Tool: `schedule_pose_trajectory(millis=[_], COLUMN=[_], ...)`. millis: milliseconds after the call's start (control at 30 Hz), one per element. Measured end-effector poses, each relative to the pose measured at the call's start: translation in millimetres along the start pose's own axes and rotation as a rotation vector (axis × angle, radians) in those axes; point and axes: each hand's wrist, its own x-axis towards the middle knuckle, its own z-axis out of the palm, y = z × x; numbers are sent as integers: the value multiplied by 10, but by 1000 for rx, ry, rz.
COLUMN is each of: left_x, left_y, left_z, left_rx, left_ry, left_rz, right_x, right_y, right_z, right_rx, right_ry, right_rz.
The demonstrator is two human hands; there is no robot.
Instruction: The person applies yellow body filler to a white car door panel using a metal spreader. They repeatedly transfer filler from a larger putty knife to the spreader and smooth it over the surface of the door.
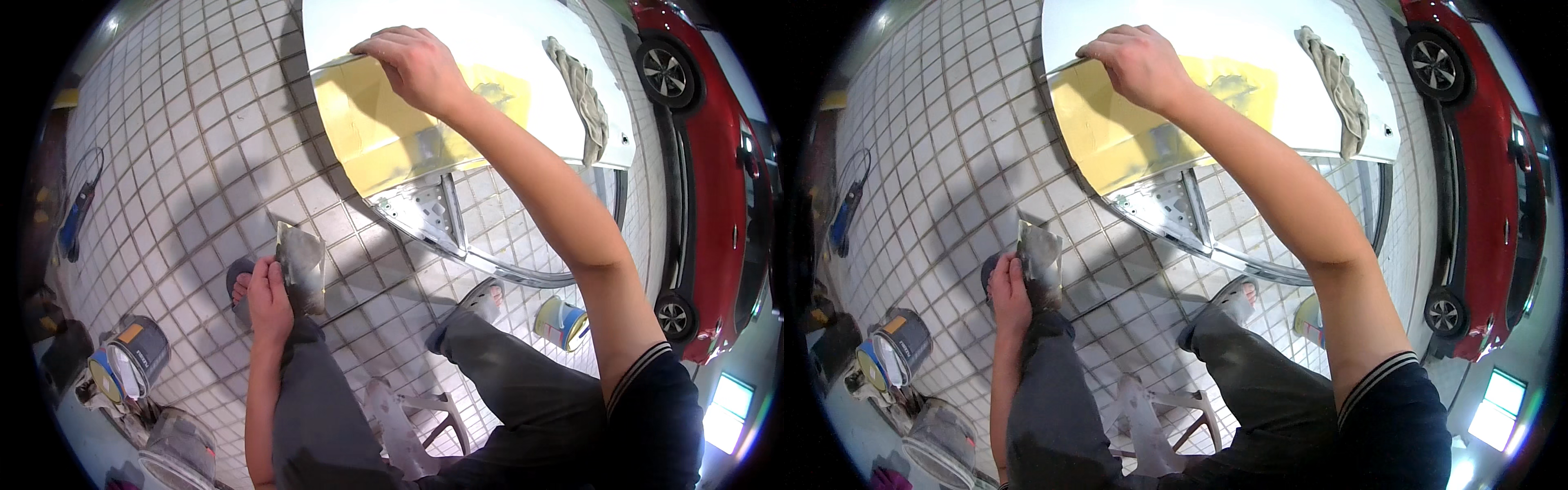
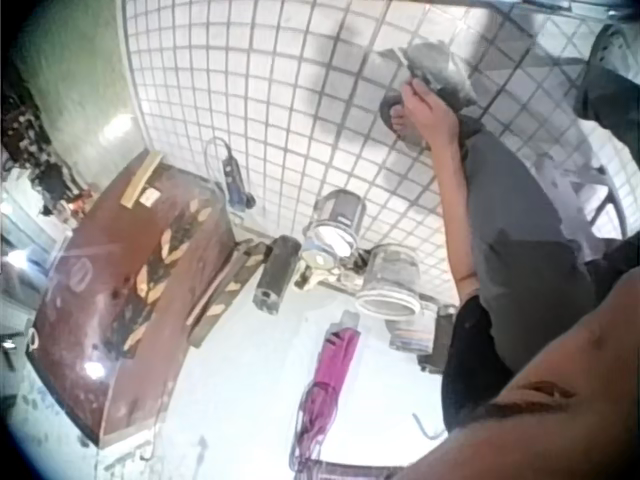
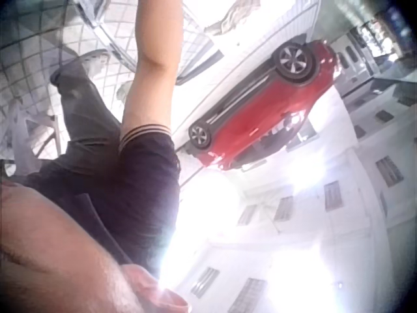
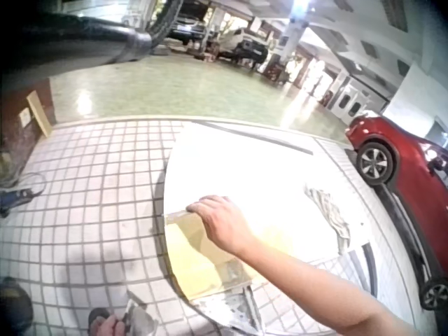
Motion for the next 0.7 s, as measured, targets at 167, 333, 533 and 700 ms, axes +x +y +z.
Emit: schedule_pose_trajectory(millis=[167, 333, 533, 700], left_x=[-15, -22, -14, -28], left_y=[-22, 27, -4, 25], left_z=[-20, -12, 22, 56], left_rx=[9, 13, 44, 62], left_ry=[-7, 3, 15, 17], left_rz=[-41, -42, -15, -22], right_x=[89, 160, -133, -284], right_y=[70, 77, 0, -119], right_z=[246, 281, 340, 301], right_rx=[-77, -71, 38, 81], right_ry=[-78, -183, -133, -132], right_rz=[105, 186, 154, 136])
